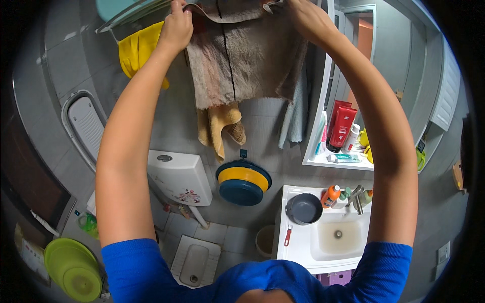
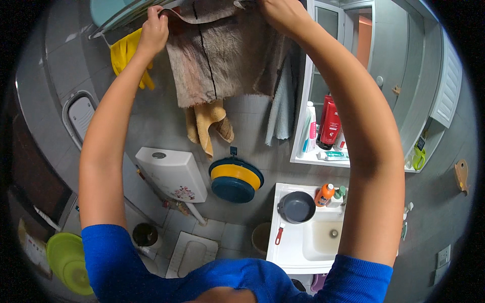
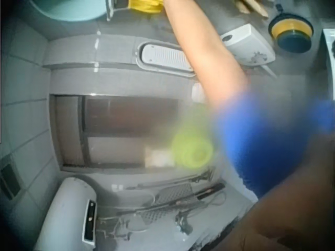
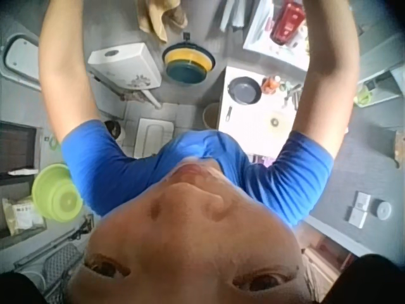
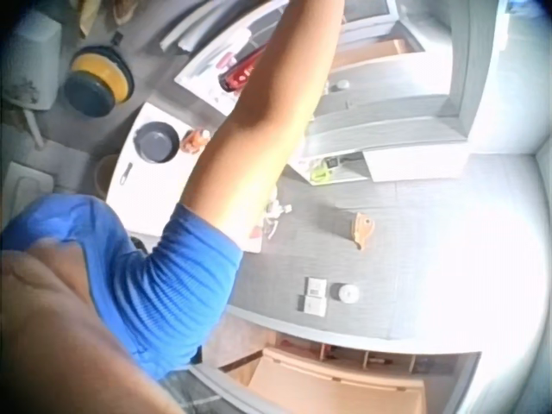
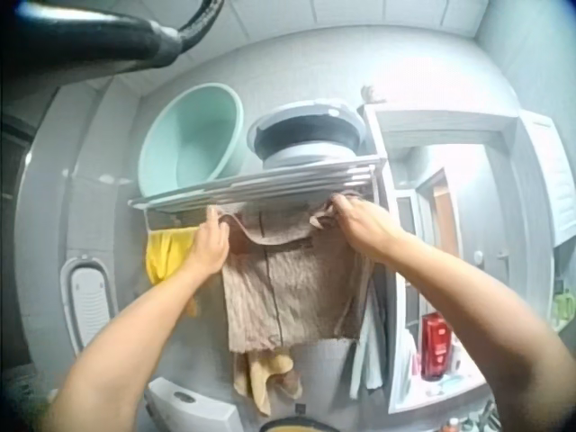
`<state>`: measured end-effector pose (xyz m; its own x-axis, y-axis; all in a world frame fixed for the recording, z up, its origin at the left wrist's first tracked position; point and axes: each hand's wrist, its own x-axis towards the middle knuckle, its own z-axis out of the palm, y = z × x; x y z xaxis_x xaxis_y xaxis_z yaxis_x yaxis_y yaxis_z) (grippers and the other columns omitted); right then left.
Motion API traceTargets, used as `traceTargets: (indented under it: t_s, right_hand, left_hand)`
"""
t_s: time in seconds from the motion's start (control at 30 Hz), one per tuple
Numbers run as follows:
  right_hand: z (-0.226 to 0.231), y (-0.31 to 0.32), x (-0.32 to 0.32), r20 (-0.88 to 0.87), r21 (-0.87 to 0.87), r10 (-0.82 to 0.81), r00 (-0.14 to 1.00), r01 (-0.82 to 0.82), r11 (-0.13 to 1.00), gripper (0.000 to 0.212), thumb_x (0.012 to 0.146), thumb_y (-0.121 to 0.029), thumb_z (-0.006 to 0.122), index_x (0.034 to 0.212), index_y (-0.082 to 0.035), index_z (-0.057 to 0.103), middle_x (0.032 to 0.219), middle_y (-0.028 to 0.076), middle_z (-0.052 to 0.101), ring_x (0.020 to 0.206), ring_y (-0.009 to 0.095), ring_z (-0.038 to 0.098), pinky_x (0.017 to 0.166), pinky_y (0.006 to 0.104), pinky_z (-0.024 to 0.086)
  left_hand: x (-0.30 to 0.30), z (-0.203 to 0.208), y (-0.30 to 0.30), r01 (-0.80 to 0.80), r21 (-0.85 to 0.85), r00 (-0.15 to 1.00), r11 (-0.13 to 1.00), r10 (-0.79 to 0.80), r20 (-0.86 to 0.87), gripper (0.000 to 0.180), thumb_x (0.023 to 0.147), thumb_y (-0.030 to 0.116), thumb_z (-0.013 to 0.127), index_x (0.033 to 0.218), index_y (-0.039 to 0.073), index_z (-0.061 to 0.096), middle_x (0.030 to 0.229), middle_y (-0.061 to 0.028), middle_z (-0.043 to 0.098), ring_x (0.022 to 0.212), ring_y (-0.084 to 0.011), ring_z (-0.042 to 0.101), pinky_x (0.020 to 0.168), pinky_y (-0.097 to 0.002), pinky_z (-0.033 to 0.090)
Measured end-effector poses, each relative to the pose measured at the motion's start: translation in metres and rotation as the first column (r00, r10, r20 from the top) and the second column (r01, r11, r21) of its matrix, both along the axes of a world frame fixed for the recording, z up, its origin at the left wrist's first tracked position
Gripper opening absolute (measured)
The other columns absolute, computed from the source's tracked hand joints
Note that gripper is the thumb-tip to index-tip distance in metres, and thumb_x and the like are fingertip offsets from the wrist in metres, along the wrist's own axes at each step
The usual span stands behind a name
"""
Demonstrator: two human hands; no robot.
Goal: The person washes a cloth in the sink, wrings it out, and hangs it on a wall hook. They then pick up a squeegee and push water across the tiled floor toward the drain. Finally, they wash their hands and dry them with a towel.
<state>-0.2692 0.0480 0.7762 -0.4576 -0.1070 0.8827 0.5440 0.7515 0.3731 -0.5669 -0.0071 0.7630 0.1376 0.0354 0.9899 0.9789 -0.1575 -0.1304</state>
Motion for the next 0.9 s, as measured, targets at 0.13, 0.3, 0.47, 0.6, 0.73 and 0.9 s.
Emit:
traceTargets:
  t_s: [0.13, 0.3, 0.47, 0.6, 0.73, 0.9]
  right_hand:
    - [0.012, 0.007, -0.007, 0.035, -0.027, -0.181, 0.983, 0.182, 0.983, 0.019, 0.079, -0.015, 0.038, 0.082, 0.001, 0.047, 0.068, 0.020, 0.055, 0.065, 0.036, 0.054, 0.059, 0.0414, 0.043]
    - [0.027, 0.045, -0.025, 0.085, 0.083, -0.411, 0.908, 0.405, 0.911, 0.030, 0.079, -0.017, 0.040, 0.058, -0.002, 0.056, 0.064, 0.017, 0.056, 0.060, 0.032, 0.056, 0.056, 0.0383, 0.045]
    - [0.067, 0.059, -0.036, 0.298, 0.107, -0.522, 0.799, 0.516, 0.850, 0.030, 0.080, -0.019, 0.039, 0.065, -0.001, 0.057, 0.069, 0.016, 0.057, 0.065, 0.031, 0.055, 0.060, 0.0373, 0.044]
    - [0.055, 0.032, -0.034, 0.234, -0.136, -0.432, 0.871, 0.470, 0.872, 0.030, 0.081, -0.022, 0.038, 0.072, 0.000, 0.057, 0.073, 0.018, 0.057, 0.071, 0.034, 0.054, 0.065, 0.0374, 0.043]
    - [0.041, 0.007, -0.028, 0.143, -0.207, -0.364, 0.920, 0.388, 0.898, 0.032, 0.082, -0.024, 0.038, 0.080, 0.001, 0.057, 0.077, 0.021, 0.056, 0.077, 0.036, 0.053, 0.071, 0.0375, 0.042]
    - [0.001, -0.015, 0.000, -0.124, -0.022, -0.021, 0.992, 0.018, 1.000, 0.032, 0.081, -0.024, 0.041, 0.081, 0.004, 0.057, 0.072, 0.022, 0.056, 0.073, 0.036, 0.054, 0.069, 0.0381, 0.042]
  left_hand:
    - [-0.010, 0.006, 0.014, -0.092, 0.136, 0.987, 0.987, 0.108, -0.118, 0.022, 0.081, 0.015, 0.041, 0.097, 0.000, 0.044, 0.086, -0.0226, 0.053, 0.078, -0.0361, 0.053, 0.068, -0.0423, 0.041]
    - [0.031, 0.022, -0.008, -0.597, -0.153, 0.789, 0.788, 0.541, -0.291, 0.029, 0.080, 0.018, 0.039, 0.088, -0.004, 0.056, 0.089, -0.0270, 0.054, 0.076, -0.0391, 0.053, 0.070, -0.0444, 0.042]
    - [0.002, 0.073, 0.003, -0.399, -0.512, 0.895, 0.760, 0.444, -0.038, 0.048, 0.077, 0.033, 0.030, 0.086, -0.004, 0.058, 0.098, -0.0255, 0.052, 0.094, -0.0361, 0.050, 0.081, -0.0393, 0.039]
    - [0.010, 0.071, -0.005, -0.302, -0.573, 0.907, 0.761, 0.415, 0.072, 0.046, 0.077, 0.033, 0.032, 0.086, -0.003, 0.059, 0.095, -0.0246, 0.054, 0.092, -0.0360, 0.051, 0.079, -0.0400, 0.040]
    - [0.039, 0.036, -0.024, -0.062, -0.087, 0.942, 0.994, 0.087, 0.324, 0.035, 0.075, 0.027, 0.040, 0.081, -0.002, 0.059, 0.089, -0.0238, 0.056, 0.091, -0.0343, 0.053, 0.076, -0.0389, 0.041]
    - [0.005, -0.008, -0.024, 0.296, -0.126, 0.767, 0.947, -0.157, 0.622, 0.028, 0.084, 0.029, 0.046, 0.092, 0.002, 0.048, 0.074, -0.0125, 0.058, 0.065, -0.0242, 0.056, 0.059, -0.0342, 0.043]
